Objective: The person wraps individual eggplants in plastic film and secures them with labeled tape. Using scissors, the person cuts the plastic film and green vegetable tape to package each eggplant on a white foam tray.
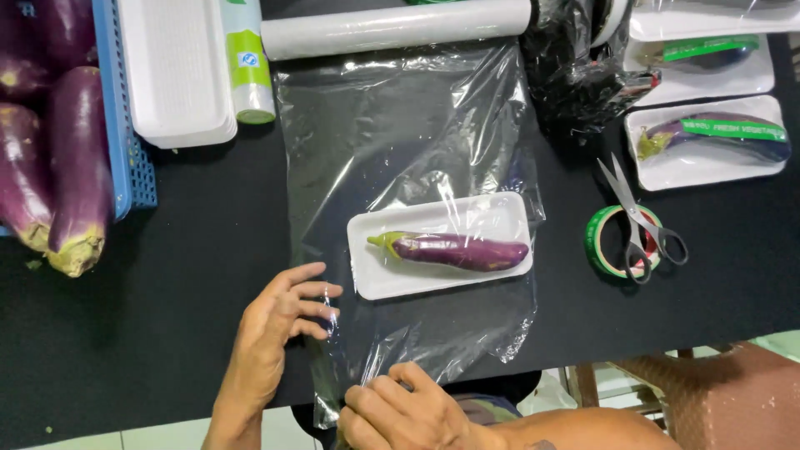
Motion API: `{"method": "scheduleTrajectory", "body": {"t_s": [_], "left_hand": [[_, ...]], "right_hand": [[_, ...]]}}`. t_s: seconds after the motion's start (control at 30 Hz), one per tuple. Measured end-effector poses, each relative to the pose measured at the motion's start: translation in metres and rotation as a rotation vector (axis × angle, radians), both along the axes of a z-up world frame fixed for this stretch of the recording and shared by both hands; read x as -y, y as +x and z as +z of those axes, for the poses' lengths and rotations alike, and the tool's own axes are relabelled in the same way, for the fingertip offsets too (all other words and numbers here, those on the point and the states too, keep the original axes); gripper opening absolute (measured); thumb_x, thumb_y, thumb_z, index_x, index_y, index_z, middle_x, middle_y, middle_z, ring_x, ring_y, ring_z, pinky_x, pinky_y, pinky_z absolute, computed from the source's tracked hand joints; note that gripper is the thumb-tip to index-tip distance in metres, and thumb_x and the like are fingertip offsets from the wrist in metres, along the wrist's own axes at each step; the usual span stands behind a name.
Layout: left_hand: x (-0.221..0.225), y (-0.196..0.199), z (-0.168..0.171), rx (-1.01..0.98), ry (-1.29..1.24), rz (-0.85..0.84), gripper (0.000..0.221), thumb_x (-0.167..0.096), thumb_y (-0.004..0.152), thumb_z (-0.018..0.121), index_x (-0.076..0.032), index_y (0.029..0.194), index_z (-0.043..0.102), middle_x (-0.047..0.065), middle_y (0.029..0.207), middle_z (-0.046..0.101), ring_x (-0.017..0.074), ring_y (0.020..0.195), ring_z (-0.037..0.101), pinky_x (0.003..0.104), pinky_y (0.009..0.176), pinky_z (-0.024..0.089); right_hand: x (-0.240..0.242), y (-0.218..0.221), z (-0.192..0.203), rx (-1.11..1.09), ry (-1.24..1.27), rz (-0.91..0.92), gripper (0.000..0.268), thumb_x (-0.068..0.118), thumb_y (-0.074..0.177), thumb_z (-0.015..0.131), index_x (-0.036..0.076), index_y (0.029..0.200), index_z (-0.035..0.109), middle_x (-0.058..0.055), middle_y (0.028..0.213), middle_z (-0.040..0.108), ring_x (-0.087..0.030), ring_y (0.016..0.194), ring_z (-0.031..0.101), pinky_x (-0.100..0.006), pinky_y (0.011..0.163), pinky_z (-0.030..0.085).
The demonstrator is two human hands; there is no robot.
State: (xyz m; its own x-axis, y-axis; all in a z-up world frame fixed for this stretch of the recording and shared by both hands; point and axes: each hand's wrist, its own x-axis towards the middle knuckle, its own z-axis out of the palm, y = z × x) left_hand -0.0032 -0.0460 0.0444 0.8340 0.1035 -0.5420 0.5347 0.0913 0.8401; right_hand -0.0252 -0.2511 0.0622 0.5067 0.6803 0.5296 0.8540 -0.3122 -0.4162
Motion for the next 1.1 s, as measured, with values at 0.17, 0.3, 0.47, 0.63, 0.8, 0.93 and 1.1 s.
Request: {"method": "scheduleTrajectory", "body": {"t_s": [0.17, 0.3, 0.47, 0.63, 0.8, 0.93, 1.1], "left_hand": [[0.024, 0.001, -0.004, -0.259, 0.181, 0.087, 0.013, -0.009, 0.089, 0.073, -0.001, 0.097, 0.080, 0.015, 0.073, 0.079, 0.0193, 0.068, 0.073, 0.028, 0.061, 0.053], [0.025, -0.012, -0.017, -0.255, 0.241, 0.099, 0.016, -0.014, 0.092, 0.071, -0.001, 0.096, 0.079, 0.015, 0.072, 0.078, 0.0196, 0.066, 0.074, 0.028, 0.057, 0.054], [0.033, -0.015, -0.004, -0.464, 0.257, 0.065, 0.020, -0.011, 0.092, 0.070, -0.002, 0.108, 0.078, 0.016, 0.085, 0.084, 0.0230, 0.078, 0.081, 0.033, 0.060, 0.052], [0.044, -0.033, 0.000, -0.601, 0.316, 0.106, 0.021, -0.009, 0.090, 0.074, -0.001, 0.109, 0.080, 0.017, 0.084, 0.085, 0.0246, 0.081, 0.081, 0.034, 0.062, 0.052], [0.050, -0.052, -0.009, -0.635, 0.329, 0.163, 0.014, -0.008, 0.093, 0.072, 0.000, 0.101, 0.081, 0.018, 0.083, 0.083, 0.0243, 0.082, 0.079, 0.036, 0.061, 0.048], [0.044, -0.066, -0.016, -0.576, 0.366, 0.201, 0.013, -0.010, 0.094, 0.072, 0.000, 0.099, 0.079, 0.015, 0.082, 0.080, 0.0242, 0.078, 0.080, 0.037, 0.055, 0.049], [0.050, -0.064, -0.014, -0.567, 0.304, 0.233, 0.017, -0.010, 0.094, 0.073, 0.002, 0.103, 0.081, 0.018, 0.082, 0.075, 0.0264, 0.072, 0.076, 0.036, 0.055, 0.051]], "right_hand": [[0.007, -0.014, -0.010, 0.014, -0.120, -0.029, 0.015, 0.004, 0.105, 0.055, 0.010, 0.092, 0.059, -0.004, 0.090, 0.061, -0.014, 0.062, 0.044, -0.030, 0.062, 0.036], [0.071, 0.000, 0.011, -0.208, -0.021, -0.032, 0.021, 0.019, 0.109, 0.052, 0.012, 0.106, 0.071, -0.004, 0.103, 0.071, -0.011, 0.069, 0.065, -0.027, 0.059, 0.043], [0.158, 0.029, -0.012, -0.682, -0.035, -0.837, 0.024, 0.018, 0.100, 0.056, 0.006, 0.112, 0.072, -0.009, 0.106, 0.073, -0.020, 0.098, 0.072, -0.031, 0.090, 0.055], [0.171, 0.033, -0.023, -1.122, -0.114, -1.069, 0.025, 0.027, 0.093, 0.066, 0.012, 0.107, 0.081, 0.002, 0.098, 0.075, -0.010, 0.080, 0.064, -0.025, 0.074, 0.049], [0.160, 0.041, -0.023, -1.110, -0.206, -0.951, 0.015, 0.026, 0.090, 0.071, 0.015, 0.082, 0.077, 0.005, 0.079, 0.064, -0.009, 0.061, 0.053, -0.027, 0.063, 0.044], [0.191, 0.038, -0.031, -1.269, 0.173, -0.806, 0.014, 0.016, 0.095, 0.064, 0.011, 0.082, 0.063, -0.009, 0.099, 0.082, -0.016, 0.082, 0.075, -0.029, 0.085, 0.059], [0.200, 0.032, -0.041, -1.475, 0.525, -0.841, 0.024, 0.026, 0.097, 0.061, 0.004, 0.105, 0.057, -0.029, 0.096, 0.082, -0.029, 0.077, 0.078, -0.030, 0.050, 0.053]]}}
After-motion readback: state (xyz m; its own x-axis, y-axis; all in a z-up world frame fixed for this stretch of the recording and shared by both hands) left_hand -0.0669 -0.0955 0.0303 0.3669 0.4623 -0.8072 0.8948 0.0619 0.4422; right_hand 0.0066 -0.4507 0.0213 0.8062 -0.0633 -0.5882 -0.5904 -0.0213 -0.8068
